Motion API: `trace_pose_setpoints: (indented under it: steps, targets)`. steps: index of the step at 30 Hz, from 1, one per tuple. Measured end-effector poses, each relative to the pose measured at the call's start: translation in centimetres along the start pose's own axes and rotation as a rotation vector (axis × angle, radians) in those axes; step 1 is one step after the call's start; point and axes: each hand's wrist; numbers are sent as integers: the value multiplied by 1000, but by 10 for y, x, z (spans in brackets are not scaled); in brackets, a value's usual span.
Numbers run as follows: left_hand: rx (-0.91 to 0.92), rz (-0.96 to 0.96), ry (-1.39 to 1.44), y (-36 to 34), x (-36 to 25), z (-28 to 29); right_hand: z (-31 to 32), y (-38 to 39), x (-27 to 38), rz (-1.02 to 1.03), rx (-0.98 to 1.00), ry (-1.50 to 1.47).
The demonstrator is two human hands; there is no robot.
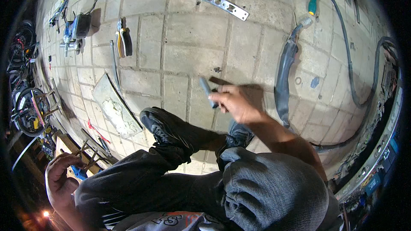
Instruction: The person sits on a tiled floor and uses a welding torch to join a metal bracket to a cylindrical metal tube. They repeatedly strike an arc, move the torch along the joint, and pause to reposition the parts with pliers. After welding, they stand, coil an orange cable, and inspect the joined assembly.
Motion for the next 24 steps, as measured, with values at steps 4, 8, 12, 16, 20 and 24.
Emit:
trace_pose_setpoints:
  steps: [4,8,12,16,20,24]
  targets:
    - [59,-6,-60,-5,-8,5,-22,9,-14,-89,79,-204]
    - [68,-28,-38,-6,-10,6,-37,16,-24,74,151,351]
    - [33,-16,-22,-5,-3,4,-44,42,5,643,3,1328]
    - [12,18,-5,-3,-7,-2,-29,66,39,761,-69,1892]
    - [29,36,-25,-3,-10,-5,0,107,61,635,-15,2025]
    - [58,31,2,-1,-1,0,7,163,89,424,-132,2265]
Point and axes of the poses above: each hand's wrist, its own y-axis away from the middle knuckle, its own z-axis out of the back of the hand, x = y × z, and after that the axes turned 10 degrees about x, right-handed
